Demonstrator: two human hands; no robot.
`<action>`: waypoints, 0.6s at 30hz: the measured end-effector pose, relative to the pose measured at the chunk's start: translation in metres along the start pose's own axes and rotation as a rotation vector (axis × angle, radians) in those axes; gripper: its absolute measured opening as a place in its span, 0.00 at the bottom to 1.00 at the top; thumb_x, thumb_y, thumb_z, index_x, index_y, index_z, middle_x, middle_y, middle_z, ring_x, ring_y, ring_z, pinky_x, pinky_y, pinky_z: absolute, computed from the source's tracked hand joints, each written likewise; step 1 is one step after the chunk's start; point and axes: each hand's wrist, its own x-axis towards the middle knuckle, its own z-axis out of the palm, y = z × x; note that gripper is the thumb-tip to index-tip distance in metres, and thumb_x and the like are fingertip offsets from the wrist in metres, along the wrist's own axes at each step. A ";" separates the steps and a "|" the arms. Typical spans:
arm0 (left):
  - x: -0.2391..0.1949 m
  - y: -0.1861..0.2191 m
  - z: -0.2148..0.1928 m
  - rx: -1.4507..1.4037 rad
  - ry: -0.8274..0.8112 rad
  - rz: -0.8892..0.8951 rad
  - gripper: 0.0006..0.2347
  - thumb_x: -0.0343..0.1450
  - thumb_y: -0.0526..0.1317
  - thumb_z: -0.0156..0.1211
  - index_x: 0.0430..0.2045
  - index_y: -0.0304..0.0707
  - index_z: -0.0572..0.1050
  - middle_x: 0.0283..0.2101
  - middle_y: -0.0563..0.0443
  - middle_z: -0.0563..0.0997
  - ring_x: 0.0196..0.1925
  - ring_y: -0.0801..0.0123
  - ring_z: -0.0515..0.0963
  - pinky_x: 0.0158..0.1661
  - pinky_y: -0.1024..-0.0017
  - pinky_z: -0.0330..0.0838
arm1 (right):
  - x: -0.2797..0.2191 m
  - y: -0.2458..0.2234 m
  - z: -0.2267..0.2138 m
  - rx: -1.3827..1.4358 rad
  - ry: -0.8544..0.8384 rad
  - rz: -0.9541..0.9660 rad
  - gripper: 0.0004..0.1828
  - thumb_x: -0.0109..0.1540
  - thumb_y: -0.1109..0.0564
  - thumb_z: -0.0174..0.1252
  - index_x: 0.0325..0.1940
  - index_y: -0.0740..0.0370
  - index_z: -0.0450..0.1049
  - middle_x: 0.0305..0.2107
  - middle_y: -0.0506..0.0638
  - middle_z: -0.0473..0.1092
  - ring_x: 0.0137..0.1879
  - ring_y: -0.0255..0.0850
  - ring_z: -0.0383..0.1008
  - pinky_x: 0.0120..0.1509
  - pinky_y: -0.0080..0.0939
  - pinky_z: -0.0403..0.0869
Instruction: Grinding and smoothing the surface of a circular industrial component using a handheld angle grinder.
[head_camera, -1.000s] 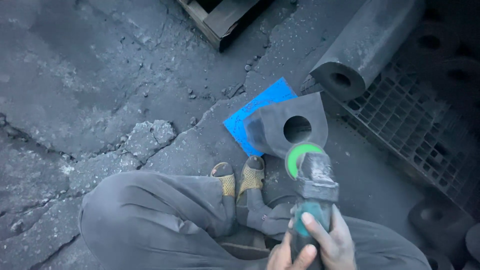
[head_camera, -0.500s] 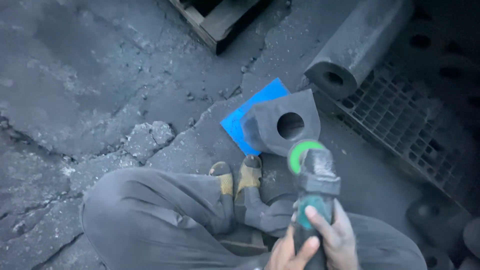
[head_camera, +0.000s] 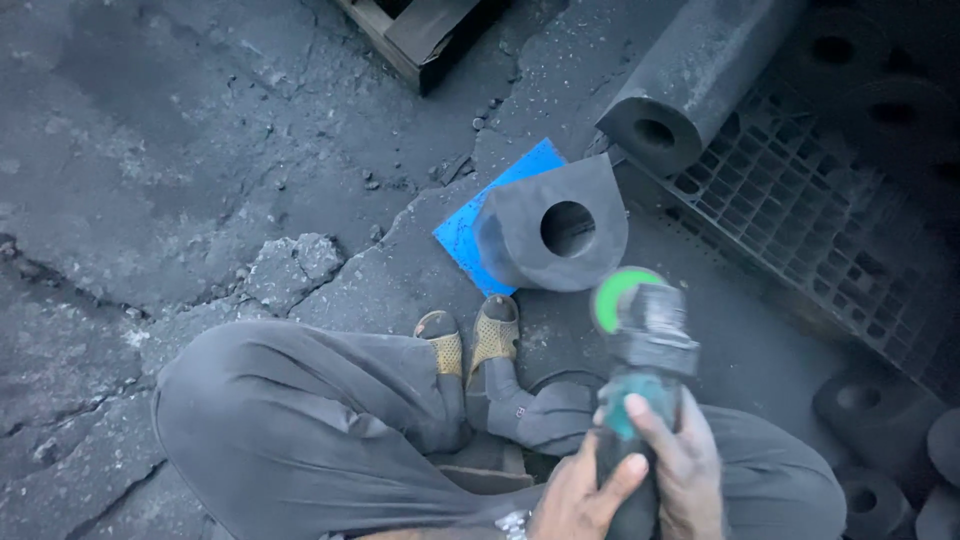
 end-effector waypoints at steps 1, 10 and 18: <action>0.004 -0.002 -0.003 0.000 -0.002 0.003 0.31 0.74 0.56 0.53 0.69 0.35 0.60 0.55 0.29 0.77 0.56 0.41 0.79 0.55 0.56 0.69 | -0.001 0.001 -0.006 0.000 0.002 -0.003 0.22 0.61 0.52 0.61 0.52 0.71 0.72 0.36 0.58 0.78 0.40 0.44 0.80 0.47 0.44 0.77; 0.078 0.123 -0.078 0.626 0.562 0.729 0.33 0.69 0.49 0.68 0.67 0.32 0.65 0.72 0.27 0.57 0.76 0.25 0.52 0.70 0.38 0.51 | -0.001 -0.004 -0.034 0.384 0.112 -0.125 0.29 0.67 0.50 0.55 0.66 0.73 0.63 0.45 0.64 0.72 0.46 0.49 0.78 0.50 0.47 0.77; 0.147 0.110 -0.089 0.840 0.533 0.842 0.28 0.62 0.42 0.78 0.56 0.36 0.73 0.62 0.40 0.70 0.76 0.38 0.58 0.76 0.35 0.40 | 0.006 0.009 -0.028 0.448 0.025 -0.061 0.30 0.65 0.51 0.56 0.66 0.71 0.63 0.44 0.64 0.73 0.44 0.49 0.78 0.48 0.47 0.78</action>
